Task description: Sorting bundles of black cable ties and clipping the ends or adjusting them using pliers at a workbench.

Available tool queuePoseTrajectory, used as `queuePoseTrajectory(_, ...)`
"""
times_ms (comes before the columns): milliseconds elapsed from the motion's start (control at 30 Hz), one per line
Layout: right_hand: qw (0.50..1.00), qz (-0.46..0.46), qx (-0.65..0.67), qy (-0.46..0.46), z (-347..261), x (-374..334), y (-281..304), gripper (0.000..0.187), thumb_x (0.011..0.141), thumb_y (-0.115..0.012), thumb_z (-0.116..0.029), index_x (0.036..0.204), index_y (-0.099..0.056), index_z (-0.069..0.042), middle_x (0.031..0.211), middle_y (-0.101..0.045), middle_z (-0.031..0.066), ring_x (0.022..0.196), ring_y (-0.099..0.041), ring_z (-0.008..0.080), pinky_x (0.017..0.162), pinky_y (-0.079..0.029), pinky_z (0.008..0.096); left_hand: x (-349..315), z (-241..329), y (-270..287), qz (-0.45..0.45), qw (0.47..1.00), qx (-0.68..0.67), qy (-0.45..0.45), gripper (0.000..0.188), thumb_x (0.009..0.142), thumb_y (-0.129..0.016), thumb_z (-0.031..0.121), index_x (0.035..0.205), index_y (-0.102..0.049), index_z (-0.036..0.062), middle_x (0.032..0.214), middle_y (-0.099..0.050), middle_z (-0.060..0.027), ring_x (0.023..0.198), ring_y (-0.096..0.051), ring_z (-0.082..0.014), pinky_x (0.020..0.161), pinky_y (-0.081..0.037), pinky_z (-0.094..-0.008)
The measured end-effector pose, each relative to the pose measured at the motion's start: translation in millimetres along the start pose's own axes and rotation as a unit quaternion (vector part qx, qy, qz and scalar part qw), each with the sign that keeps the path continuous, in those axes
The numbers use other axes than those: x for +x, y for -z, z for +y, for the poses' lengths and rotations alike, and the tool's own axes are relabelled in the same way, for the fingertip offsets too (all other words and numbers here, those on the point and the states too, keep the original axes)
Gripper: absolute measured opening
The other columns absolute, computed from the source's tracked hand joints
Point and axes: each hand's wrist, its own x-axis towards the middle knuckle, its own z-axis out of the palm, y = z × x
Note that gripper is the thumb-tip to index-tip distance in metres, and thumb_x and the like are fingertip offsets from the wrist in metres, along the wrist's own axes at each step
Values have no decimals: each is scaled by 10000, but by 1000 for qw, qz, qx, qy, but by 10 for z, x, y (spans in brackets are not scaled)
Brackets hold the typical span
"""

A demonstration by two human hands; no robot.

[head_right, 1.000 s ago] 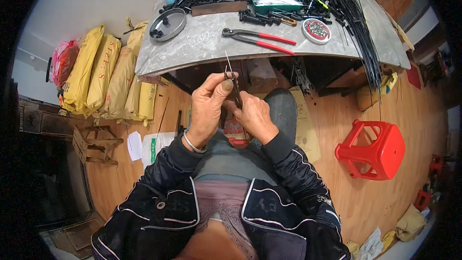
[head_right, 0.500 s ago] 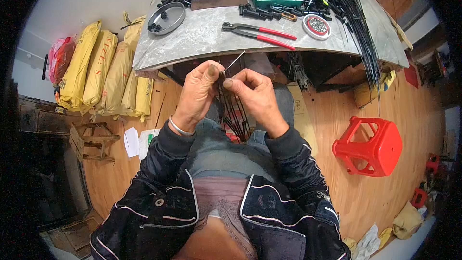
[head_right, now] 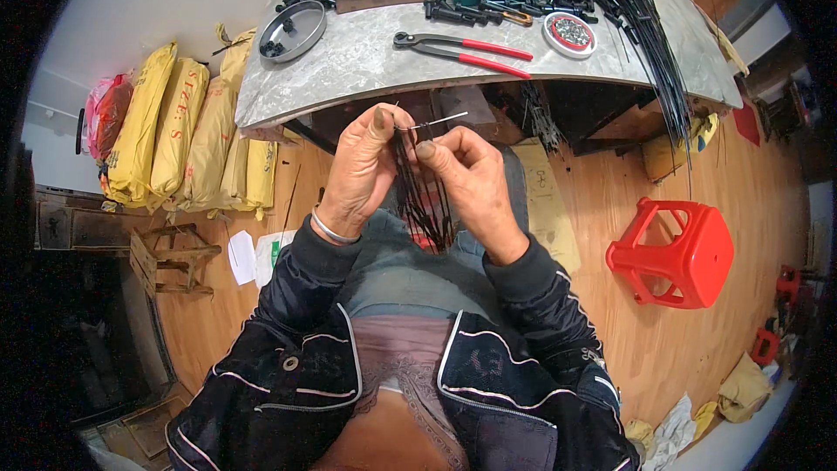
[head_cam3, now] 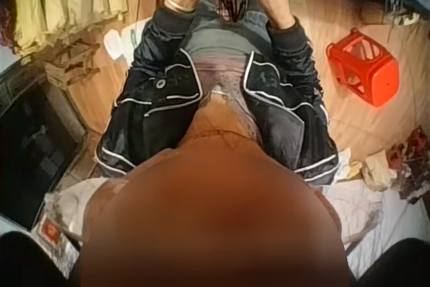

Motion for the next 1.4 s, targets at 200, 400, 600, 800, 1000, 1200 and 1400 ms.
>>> queuePoseTrajectory(200, 997, 5, -60, 49, -87, 36, -69, 162, 832, -693, -89, 961, -646, -2, 830, -650, 3, 751, -590, 69, 672, -478, 225, 48, -52, -22, 13, 999, 17, -41, 337, 911, -602, 394, 848, -576, 63, 851, -527, -3, 793, -482, -94, 739, -398, -238)
queuePoseTrajectory(400, 993, -19, -111, 37, -108, 51, 32, 104, 860, -650, -95, 879, -653, 7, 782, -637, -3, 732, -584, 71, 668, -474, 222, 16, -49, -90, 29, 998, 13, -50, 328, 916, -604, 382, 815, -567, 73, 802, -515, 9, 754, -459, -84, 704, -375, -239)
queuePoseTrajectory(600, 998, 15, -38, 55, 24, 61, -137, 163, 822, -689, -40, 963, -635, 23, 835, -638, 2, 741, -568, 74, 685, -470, 227, -4, -98, -230, 91, 993, -13, -77, 278, 935, -591, 356, 854, -558, 93, 770, -448, 57, 707, -401, -33, 618, -340, -176)
queuePoseTrajectory(800, 998, -21, -10, 61, 30, 180, -257, 152, 864, -651, -21, 1004, -655, 37, 891, -670, 36, 784, -616, 91, 741, -496, 230, -5, -6, -149, 117, 982, 59, -139, 248, 946, -587, 321, 894, -561, 80, 805, -454, 53, 718, -406, -25, 615, -358, -164)
queuePoseTrajectory(1000, 995, -94, -35, 27, 12, 395, -214, 130, 860, -648, -14, 983, -665, 25, 906, -683, 44, 822, -621, 99, 790, -492, 240, 268, 378, 596, 169, 920, 299, -191, 241, 994, -496, 250, 989, -614, 40, 937, -629, -26, 857, -548, -79, 746, -457, -241)
queuePoseTrajectory(1200, 988, -148, -50, 11, -63, 607, -337, 90, 836, -655, -12, 918, -677, 17, 892, -688, 35, 829, -622, 103, 786, -493, 246, 1252, 1331, 2082, 284, 556, 720, -303, 213, 789, -669, 197, 907, -670, 19, 881, -654, -153, 802, -635, -301, 737, -499, -394)
queuePoseTrajectory(1400, 985, -142, -95, -7, -20, 685, -333, 135, 814, -640, -70, 901, -667, 30, 860, -691, 114, 823, -653, 192, 805, -504, 318, 1632, 1388, 2419, 224, 457, 841, -184, 164, 746, -663, 203, 834, -689, 68, 794, -673, -148, 802, -640, -339, 727, -490, -447)
